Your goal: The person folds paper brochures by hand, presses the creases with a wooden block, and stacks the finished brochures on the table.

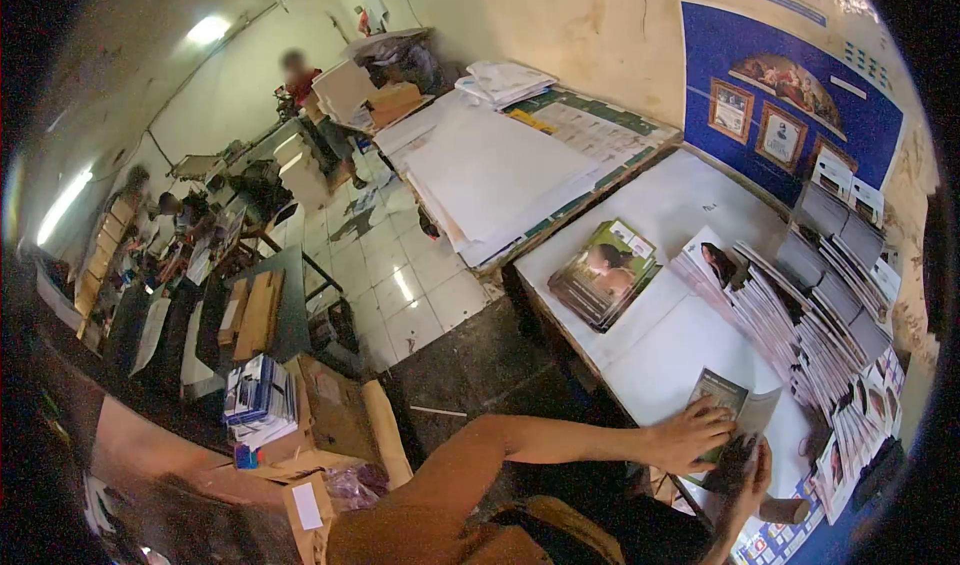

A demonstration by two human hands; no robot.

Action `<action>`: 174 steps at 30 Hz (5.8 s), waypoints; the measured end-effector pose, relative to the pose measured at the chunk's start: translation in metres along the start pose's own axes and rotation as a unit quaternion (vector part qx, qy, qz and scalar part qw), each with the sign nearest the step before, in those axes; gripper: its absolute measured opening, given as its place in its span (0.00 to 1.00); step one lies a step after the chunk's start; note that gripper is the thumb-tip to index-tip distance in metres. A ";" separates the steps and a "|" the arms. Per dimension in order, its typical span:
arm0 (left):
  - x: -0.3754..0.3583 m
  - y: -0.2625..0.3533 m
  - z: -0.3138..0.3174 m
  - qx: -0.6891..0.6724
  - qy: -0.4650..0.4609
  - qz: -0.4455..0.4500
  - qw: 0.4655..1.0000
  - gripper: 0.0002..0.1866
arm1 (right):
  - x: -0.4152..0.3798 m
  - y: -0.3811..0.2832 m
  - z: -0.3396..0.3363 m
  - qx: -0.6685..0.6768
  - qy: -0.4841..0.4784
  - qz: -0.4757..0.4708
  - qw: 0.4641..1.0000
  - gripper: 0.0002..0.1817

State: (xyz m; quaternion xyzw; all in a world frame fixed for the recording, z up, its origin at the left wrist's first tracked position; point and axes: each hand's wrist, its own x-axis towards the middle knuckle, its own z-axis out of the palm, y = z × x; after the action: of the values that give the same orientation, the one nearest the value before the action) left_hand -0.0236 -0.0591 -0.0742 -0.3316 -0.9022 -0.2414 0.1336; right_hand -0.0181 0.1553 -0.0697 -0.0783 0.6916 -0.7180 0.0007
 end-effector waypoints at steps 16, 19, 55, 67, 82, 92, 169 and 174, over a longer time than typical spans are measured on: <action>-0.029 -0.002 -0.012 0.079 0.157 -0.209 0.962 0.29 | 0.000 -0.028 0.049 -0.423 -0.007 -0.081 0.903 0.32; -0.029 -0.004 -0.004 0.093 0.148 -0.182 0.968 0.28 | 0.006 -0.028 0.049 -0.410 -0.016 -0.099 0.906 0.32; 0.021 -0.021 0.038 -0.104 0.174 -0.194 0.960 0.38 | 0.011 -0.065 0.100 -0.467 -0.038 -0.099 0.878 0.39; 0.021 -0.017 0.020 -0.089 0.125 -0.216 0.964 0.37 | 0.013 -0.054 0.088 -0.480 -0.075 -0.106 0.868 0.46; -0.005 -0.076 0.010 -0.144 0.139 -0.125 0.972 0.30 | 0.015 -0.004 0.078 -0.446 0.025 -0.148 0.882 0.34; 0.004 -0.020 -0.042 -0.126 0.097 -0.121 0.980 0.36 | 0.010 -0.014 0.081 -0.410 0.011 -0.145 0.900 0.33; -0.018 -0.015 -0.035 -0.027 0.114 -0.197 0.973 0.20 | 0.023 -0.028 0.078 -0.561 -0.007 -0.117 0.819 0.28; -0.018 -0.015 -0.035 -0.037 0.112 -0.202 0.972 0.20 | 0.023 -0.025 0.076 -0.580 -0.027 -0.119 0.806 0.29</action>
State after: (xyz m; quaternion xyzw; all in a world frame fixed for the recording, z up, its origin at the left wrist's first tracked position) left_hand -0.0172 -0.0968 -0.0569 -0.1176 -0.9201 -0.3326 0.1700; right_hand -0.0299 0.0786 -0.0403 -0.1657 0.9640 -0.1755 -0.1115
